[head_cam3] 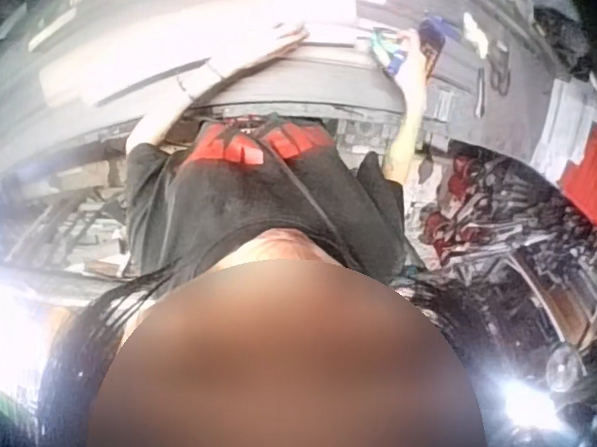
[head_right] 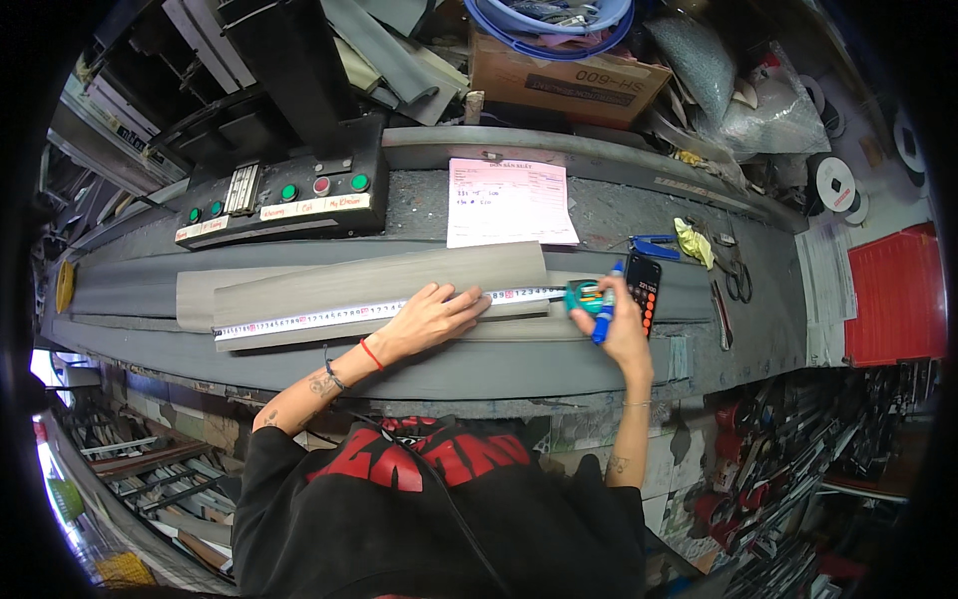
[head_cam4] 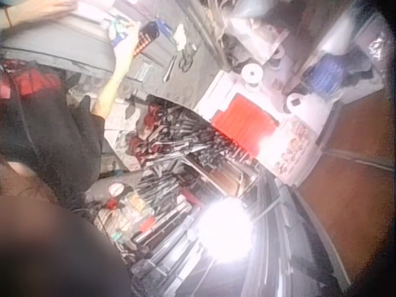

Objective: The person measures and marks a long metal profile with a tape measure and marker, then positions it in a cutting machine and operates the control panel to cut the piece. The cut segment is removed and placed aside.

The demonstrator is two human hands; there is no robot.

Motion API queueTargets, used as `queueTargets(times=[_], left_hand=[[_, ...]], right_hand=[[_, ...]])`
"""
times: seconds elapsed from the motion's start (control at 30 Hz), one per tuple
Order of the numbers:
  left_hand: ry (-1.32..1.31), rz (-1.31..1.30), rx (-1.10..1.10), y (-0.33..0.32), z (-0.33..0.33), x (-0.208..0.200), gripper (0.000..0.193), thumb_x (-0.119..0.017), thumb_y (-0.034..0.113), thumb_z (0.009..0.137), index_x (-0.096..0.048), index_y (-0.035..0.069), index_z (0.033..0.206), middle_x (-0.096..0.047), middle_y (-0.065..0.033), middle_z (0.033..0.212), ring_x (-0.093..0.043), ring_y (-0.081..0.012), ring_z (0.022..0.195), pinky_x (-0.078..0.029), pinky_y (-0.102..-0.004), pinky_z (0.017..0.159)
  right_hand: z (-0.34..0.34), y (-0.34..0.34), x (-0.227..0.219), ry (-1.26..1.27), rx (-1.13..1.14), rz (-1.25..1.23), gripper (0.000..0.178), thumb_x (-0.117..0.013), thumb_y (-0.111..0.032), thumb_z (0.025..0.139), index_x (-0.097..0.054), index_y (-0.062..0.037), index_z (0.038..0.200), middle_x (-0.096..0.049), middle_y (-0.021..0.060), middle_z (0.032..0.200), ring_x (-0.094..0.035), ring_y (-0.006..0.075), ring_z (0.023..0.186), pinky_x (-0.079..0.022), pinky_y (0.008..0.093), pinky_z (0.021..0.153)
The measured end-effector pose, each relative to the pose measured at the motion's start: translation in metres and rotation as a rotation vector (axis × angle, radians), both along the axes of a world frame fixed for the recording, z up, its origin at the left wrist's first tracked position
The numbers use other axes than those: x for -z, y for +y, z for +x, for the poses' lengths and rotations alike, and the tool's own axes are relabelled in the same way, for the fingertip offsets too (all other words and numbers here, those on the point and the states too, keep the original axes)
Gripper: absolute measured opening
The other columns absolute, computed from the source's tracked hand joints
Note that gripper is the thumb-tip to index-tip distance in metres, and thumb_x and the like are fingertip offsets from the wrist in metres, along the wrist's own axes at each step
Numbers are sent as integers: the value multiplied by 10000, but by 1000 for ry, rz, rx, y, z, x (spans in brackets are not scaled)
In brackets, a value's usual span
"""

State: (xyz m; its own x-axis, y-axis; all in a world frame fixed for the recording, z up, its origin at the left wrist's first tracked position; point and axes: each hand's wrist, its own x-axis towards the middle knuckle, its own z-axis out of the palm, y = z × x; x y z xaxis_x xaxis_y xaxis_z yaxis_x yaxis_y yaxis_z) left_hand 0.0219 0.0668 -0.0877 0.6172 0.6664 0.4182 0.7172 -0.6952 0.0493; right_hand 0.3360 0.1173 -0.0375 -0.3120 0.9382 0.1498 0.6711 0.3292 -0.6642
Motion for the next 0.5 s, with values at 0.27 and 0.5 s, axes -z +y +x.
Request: queueTargets(times=[0.27, 0.5], left_hand=[[-37, -38, -6, -1, 1, -2, 410, -636, 249, 842, -569, 109, 1221, -513, -16, 1176, -481, -169, 821, -415, -295, 694], [-48, -52, 0, 1, 1, -2, 398, -637, 230, 836, -581, 110, 1212, -519, -20, 1186, -487, -174, 822, -422, -302, 702]], right_hand=[[-24, -28, 1, -107, 38, 135, 562, -780, -342, 715, -481, -45, 1087, -519, 186, 1309, -508, 357, 1099, -383, 415, 937], [-53, -41, 28, 608, 64, 228, 600, -553, -469, 900, -424, 23, 1218, -604, 159, 1053, -606, 224, 897, -464, 354, 835]])
